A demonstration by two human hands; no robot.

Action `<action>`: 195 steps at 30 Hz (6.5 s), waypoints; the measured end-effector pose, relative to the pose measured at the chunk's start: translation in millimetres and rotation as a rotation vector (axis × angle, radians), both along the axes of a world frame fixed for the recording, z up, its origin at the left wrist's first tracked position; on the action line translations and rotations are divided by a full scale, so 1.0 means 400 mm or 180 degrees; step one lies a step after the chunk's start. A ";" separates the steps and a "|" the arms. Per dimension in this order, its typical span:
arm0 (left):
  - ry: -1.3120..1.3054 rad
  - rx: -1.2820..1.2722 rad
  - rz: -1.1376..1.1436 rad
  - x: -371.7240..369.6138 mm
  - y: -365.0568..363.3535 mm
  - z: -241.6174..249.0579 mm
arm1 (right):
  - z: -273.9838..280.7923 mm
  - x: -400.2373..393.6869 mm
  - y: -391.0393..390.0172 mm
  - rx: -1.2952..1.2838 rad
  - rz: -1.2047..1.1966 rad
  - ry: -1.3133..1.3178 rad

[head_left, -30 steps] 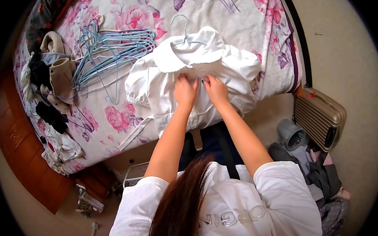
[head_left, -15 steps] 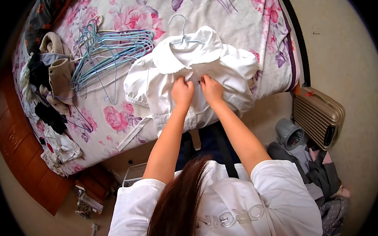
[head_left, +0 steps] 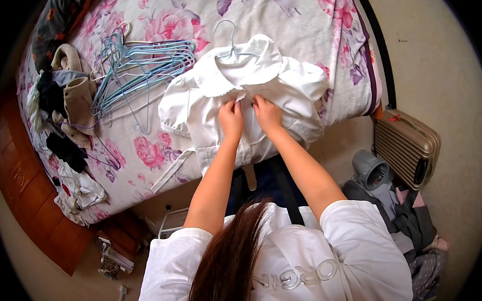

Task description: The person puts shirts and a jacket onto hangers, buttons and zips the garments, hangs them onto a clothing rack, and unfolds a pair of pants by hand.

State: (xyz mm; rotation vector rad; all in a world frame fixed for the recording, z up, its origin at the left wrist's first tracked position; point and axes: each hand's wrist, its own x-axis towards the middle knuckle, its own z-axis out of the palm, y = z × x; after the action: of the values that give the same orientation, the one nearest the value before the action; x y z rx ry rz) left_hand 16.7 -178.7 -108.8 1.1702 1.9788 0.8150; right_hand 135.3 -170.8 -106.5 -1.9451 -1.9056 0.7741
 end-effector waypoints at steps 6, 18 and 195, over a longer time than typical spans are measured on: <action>-0.1915 -0.1071 0.0631 -0.021 -0.004 0.005 | -0.003 -0.003 0.014 -0.0365 0.0050 -0.0189; -0.2110 -0.0796 0.0122 -0.007 -0.009 0.055 | 0.051 0.000 -0.018 -0.1182 -0.1340 0.2714; 0.1295 -0.0818 -0.1659 0.032 -0.227 0.047 | 0.048 0.060 -0.251 -0.0467 -0.0116 -0.0241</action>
State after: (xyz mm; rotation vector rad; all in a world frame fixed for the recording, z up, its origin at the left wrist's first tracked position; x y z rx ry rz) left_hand 29.4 -269.6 -90.1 1.6816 1.8707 0.0551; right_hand 159.4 -271.2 -87.5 -2.1185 -1.8987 0.8637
